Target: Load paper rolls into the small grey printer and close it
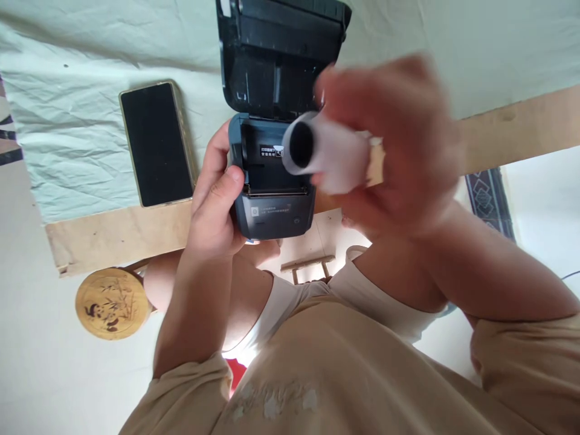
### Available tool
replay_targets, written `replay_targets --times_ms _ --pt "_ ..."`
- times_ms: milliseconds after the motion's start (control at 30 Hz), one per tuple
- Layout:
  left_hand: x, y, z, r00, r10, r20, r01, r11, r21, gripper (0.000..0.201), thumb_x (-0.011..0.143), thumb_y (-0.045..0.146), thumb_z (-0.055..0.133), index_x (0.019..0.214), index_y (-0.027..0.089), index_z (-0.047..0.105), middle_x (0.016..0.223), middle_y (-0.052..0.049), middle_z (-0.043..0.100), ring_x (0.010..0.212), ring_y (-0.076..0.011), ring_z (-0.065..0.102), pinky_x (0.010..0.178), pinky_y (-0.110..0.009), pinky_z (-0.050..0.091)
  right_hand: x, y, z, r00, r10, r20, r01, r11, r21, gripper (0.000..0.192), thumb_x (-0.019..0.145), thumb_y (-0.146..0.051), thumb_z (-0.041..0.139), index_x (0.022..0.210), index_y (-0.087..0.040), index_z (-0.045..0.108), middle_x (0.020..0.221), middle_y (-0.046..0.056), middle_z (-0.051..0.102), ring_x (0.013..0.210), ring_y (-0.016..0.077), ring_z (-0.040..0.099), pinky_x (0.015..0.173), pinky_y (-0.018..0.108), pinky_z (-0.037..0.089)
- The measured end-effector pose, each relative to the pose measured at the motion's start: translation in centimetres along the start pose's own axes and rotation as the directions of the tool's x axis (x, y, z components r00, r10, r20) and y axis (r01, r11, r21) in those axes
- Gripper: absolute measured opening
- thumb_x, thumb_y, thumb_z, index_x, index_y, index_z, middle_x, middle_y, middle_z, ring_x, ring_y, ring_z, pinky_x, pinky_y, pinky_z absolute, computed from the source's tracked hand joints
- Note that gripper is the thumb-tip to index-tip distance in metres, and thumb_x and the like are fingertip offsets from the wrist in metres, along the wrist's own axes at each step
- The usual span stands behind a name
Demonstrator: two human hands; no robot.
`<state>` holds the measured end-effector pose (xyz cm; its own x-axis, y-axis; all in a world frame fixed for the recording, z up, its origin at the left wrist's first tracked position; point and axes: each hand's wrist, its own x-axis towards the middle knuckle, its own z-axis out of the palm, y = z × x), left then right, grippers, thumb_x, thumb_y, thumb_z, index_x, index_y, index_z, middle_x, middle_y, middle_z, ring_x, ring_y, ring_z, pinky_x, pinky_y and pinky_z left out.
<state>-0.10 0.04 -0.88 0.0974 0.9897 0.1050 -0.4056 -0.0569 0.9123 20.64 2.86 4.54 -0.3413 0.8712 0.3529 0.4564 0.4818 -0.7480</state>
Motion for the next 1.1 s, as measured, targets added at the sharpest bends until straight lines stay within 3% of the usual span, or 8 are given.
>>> replay_targets --times_ms 100,300,400,500,733,967,1033,1100 --pt "0.0 -0.2 -0.1 1.0 0.01 -0.022 -0.009 1.0 0.024 0.049 0.08 0.055 0.06 0.116 0.021 0.057 0.112 -0.007 0.06 0.104 -0.0217 0.06 0.097 -0.038 0.047 0.2 -1.7 1.9 0.954 -0.295 0.048 0.296 0.91 -0.289 0.021 0.093 -0.025 0.043 0.107 -0.022 0.058 0.11 -0.002 0.066 0.106 0.0095 0.063 0.089 0.026 0.053" --pt "0.1 -0.5 -0.9 0.998 0.024 0.054 -0.025 1.0 0.017 0.052 0.081 0.055 0.06 0.12 0.021 0.053 0.114 -0.005 0.058 0.108 -0.0211 0.06 0.108 -0.043 0.044 0.8 -1.6 3.3 0.953 -0.301 0.038 0.285 0.844 -0.455 0.027 0.084 -0.005 0.037 0.095 -0.019 0.058 0.108 -0.001 0.068 0.101 0.0105 0.067 0.08 0.027 0.052" --pt "0.0 -0.5 -1.1 0.991 0.058 0.123 -0.059 0.998 0.006 0.059 0.082 0.054 0.061 0.128 0.019 0.05 0.117 -0.005 0.059 0.109 -0.0197 0.061 0.115 -0.046 0.041 0.8 -0.9 3.2 0.906 -0.424 0.008 0.385 0.814 -0.435 0.014 0.087 -0.01 0.046 0.085 -0.018 0.057 0.119 0.002 0.066 0.104 0.0095 0.064 0.082 0.024 0.051" --pt "0.0 -0.4 -1.1 0.993 0.055 0.107 -0.054 0.998 -0.012 0.056 0.083 0.051 0.062 0.129 0.02 0.05 0.121 -0.004 0.059 0.114 -0.0193 0.061 0.118 -0.044 0.04 0.6 -0.6 3.0 0.845 -0.532 -0.054 0.459 0.774 -0.436 0.007 0.086 -0.016 0.055 0.081 -0.019 0.058 0.106 0.002 0.066 0.093 0.0118 0.06 0.079 0.028 0.048" --pt "0.7 -1.6 -2.3 0.96 0.172 0.223 -0.179 0.984 0.014 0.074 0.075 0.068 0.065 0.134 0.025 0.051 0.117 -0.001 0.06 0.112 -0.0172 0.062 0.103 -0.034 0.049 -0.6 -1.2 3.7 0.818 -0.575 -0.007 0.515 0.738 -0.436 0.008 0.083 -0.023 0.063 0.082 -0.022 0.055 0.078 -0.002 0.061 0.071 0.0129 0.049 0.067 0.03 0.037" --pt "1.4 -3.2 -3.8 0.922 0.25 0.295 -0.276 0.96 0.047 0.095 0.058 0.05 0.086 0.142 0.032 0.044 0.118 0.001 0.061 0.098 -0.013 0.064 0.073 -0.021 0.052 -0.9 -1.4 3.5 0.842 -0.538 0.03 0.52 0.796 -0.31 0.025 0.091 -0.044 0.057 0.087 -0.02 0.061 0.091 0.001 0.065 0.084 0.0136 0.058 0.077 0.034 0.044" --pt "1.1 -3.0 -3.5 0.929 0.246 0.277 -0.268 0.962 0.047 0.095 0.059 0.045 0.086 0.143 0.032 0.043 0.121 0.001 0.062 0.098 -0.0137 0.065 0.072 -0.021 0.053 -0.4 -1.2 2.7 0.872 -0.48 -0.092 0.447 0.86 -0.247 0.023 0.091 -0.038 0.055 0.094 -0.018 0.064 0.094 0.005 0.063 0.093 0.0141 0.058 0.082 0.033 0.049" --pt "0.8 -2.6 -3.1 0.949 0.205 0.238 -0.227 0.971 0.072 0.091 0.061 0.041 0.084 0.142 0.031 0.044 0.127 0.0 0.061 0.103 -0.0155 0.066 0.078 -0.024 0.055 0.2 -1.0 1.9 0.951 -0.267 -0.153 0.26 0.963 -0.067 0.03 0.092 -0.039 0.051 0.11 -0.018 0.062 0.097 0.008 0.059 0.102 0.0163 0.058 0.08 0.031 0.052"
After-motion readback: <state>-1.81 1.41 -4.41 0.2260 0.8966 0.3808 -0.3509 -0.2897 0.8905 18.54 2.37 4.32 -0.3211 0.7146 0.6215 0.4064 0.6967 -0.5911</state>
